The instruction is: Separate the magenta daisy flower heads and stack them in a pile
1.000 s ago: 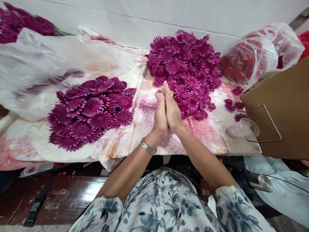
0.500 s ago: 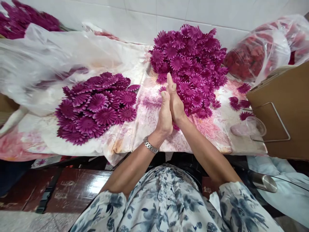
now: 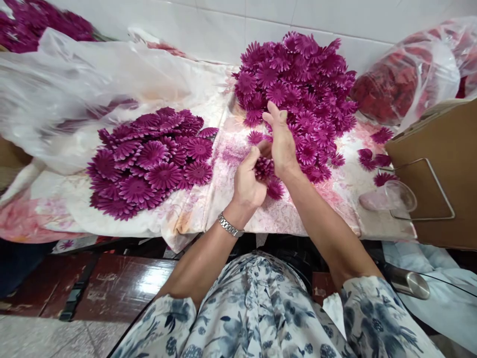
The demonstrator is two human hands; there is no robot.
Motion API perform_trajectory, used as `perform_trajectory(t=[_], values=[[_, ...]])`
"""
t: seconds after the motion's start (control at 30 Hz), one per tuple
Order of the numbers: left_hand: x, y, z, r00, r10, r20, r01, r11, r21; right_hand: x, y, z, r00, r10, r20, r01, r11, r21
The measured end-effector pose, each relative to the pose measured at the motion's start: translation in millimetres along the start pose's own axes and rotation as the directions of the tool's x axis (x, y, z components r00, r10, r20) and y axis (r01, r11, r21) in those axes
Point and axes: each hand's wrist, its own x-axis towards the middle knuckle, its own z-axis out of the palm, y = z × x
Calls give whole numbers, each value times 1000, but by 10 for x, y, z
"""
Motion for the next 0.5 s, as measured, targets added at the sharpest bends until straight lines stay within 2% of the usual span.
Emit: perform_trajectory(t=[0.1, 0.17, 0.23, 0.33, 0.43, 0.5], values=[[39, 142, -70, 998, -53, 20, 54, 998, -24, -223, -270, -97, 996, 93, -7, -92, 995, 38], [41, 199, -111, 1000, -4, 16, 4, 1000, -10, -418, -469, -161, 996, 59, 65, -53, 995, -86], [21, 212, -141, 999, 39, -10, -39, 999, 13, -578, -591, -210, 992, -14, 122, 44, 970, -240], [-29, 185, -173, 999, 51, 16, -52, 998, 40, -711, -616, -244, 982, -71, 177, 134, 917, -376], [-78, 152, -202, 994, 67, 87, -71, 996, 48, -755, -572, -252, 982, -95, 163, 153, 905, -398], [-105, 139, -215, 990, 95, 107, -101, 993, 54, -770, -554, -253, 975, -107, 194, 183, 880, -438]])
